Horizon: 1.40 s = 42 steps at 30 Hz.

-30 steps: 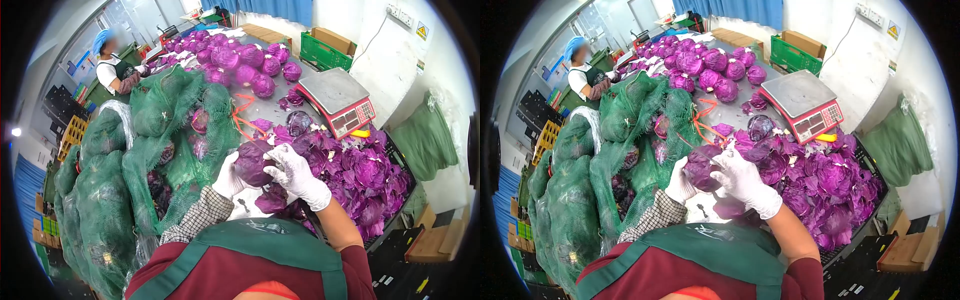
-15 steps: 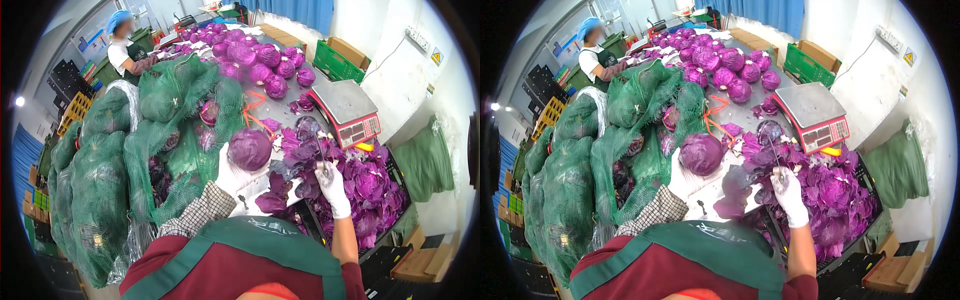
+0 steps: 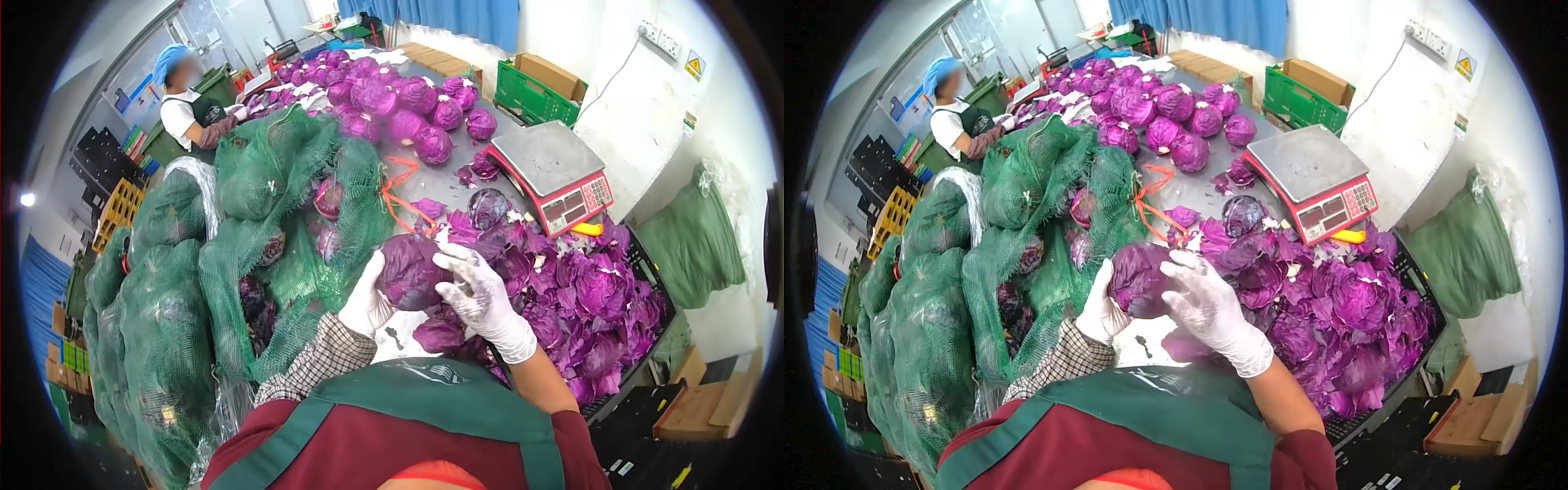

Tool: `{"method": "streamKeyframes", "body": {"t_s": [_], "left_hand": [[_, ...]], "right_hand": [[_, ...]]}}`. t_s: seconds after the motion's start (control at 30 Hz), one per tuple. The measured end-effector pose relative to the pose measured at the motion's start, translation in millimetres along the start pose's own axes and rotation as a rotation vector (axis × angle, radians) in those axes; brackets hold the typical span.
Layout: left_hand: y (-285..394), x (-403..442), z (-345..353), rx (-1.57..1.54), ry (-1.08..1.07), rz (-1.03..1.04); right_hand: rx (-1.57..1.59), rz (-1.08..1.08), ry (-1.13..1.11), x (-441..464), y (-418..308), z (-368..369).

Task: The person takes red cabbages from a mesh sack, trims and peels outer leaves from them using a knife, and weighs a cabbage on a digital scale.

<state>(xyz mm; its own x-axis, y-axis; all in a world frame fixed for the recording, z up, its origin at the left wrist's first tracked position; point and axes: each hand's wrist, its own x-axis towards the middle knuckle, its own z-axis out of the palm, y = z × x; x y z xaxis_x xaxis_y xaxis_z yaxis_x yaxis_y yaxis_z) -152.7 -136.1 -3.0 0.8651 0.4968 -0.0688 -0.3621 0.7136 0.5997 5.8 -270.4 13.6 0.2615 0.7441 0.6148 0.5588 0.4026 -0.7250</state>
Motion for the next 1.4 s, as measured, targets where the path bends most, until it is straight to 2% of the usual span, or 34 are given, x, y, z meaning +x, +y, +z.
{"method": "streamKeyframes", "body": {"t_s": [0.17, 0.2, 0.3, 0.4, 0.43, 0.53, 0.57, 0.67, 0.7, 0.73, 0.8, 0.83, 0.93, 1.0, 1.03, 1.07, 1.1, 1.13, 1.17, 1.2, 1.27, 1.3, 1.33, 1.4], "left_hand": [[-3, 4, -2, 0.050, 0.092, 0.002], [-4, 4, -2, 0.053, 0.088, 0.006], [-8, 8, -11, -0.019, 0.092, -0.053], [-11, 8, -8, -0.042, 0.080, -0.067], [-11, 8, -8, -0.031, 0.082, -0.069], [-13, 9, 0, -0.013, 0.090, -0.061], [-14, 10, -3, 0.080, 0.108, -0.060], [-14, 12, 5, -0.158, 0.193, -0.161], [-14, 16, 13, -0.163, 0.236, -0.149], [-15, 20, 16, -0.219, 0.268, -0.108], [-13, 27, 5, -0.370, 0.084, -0.123], [-9, 23, 7, -0.412, 0.184, -0.132], [-7, 21, -1, -0.460, 0.189, -0.107], [-12, 20, -10, -0.377, 0.209, -0.182], [-13, 27, -10, -0.332, 0.201, -0.216], [-18, 28, -9, -0.255, 0.210, -0.250], [-26, 26, -9, -0.177, 0.227, -0.294], [-31, 26, -9, -0.093, 0.236, -0.331], [-35, 21, 1, 0.071, 0.418, -0.341], [-38, 15, -7, 0.186, 0.312, -0.360], [-28, 7, -7, 0.435, 0.293, -0.394], [-28, 6, -10, 0.629, 0.367, -0.370], [-28, 1, -9, 0.822, 0.302, -0.344], [-35, 4, -33, 0.889, 0.271, -0.457]], "right_hand": [[-0.177, 0.060, -0.084, 1, -9, -5], [-0.219, 0.010, -0.071, -1, -2, -6], [-0.104, 0.136, -0.135, -1, -4, -11], [-0.166, 0.107, -0.192, -1, -1, -16], [-0.140, 0.051, -0.171, -2, 2, -17], [-0.024, 0.126, -0.222, -5, 2, -20], [-0.010, 0.097, -0.201, -4, 0, -21], [-0.022, 0.058, -0.156, -11, -1, -19], [-0.081, -0.020, -0.186, -13, 0, -19], [-0.059, 0.032, -0.215, -18, -5, -20], [0.045, 0.201, -0.264, -28, -15, -31], [0.140, 0.340, -0.138, -45, -9, -35], [0.436, 0.670, 0.232, -91, 64, -68], [-0.265, 0.517, 0.113, -87, 87, -81], [0.304, 0.691, 0.244, -67, 62, -65], [0.221, 0.474, 0.177, -54, 59, -51], [0.282, 0.521, 0.125, -36, 37, -40], [0.445, 0.425, 0.155, -32, 40, -16], [0.300, 0.362, 0.078, -31, 55, 2], [-0.139, 0.148, 0.056, -33, 77, 8], [0.470, 0.880, 0.018, -33, 67, 2], [0.473, 0.919, 0.016, -33, 76, 2], [0.467, 1.020, 0.003, -32, 82, 1], [0.467, 1.115, -0.083, -37, 115, 3]]}}
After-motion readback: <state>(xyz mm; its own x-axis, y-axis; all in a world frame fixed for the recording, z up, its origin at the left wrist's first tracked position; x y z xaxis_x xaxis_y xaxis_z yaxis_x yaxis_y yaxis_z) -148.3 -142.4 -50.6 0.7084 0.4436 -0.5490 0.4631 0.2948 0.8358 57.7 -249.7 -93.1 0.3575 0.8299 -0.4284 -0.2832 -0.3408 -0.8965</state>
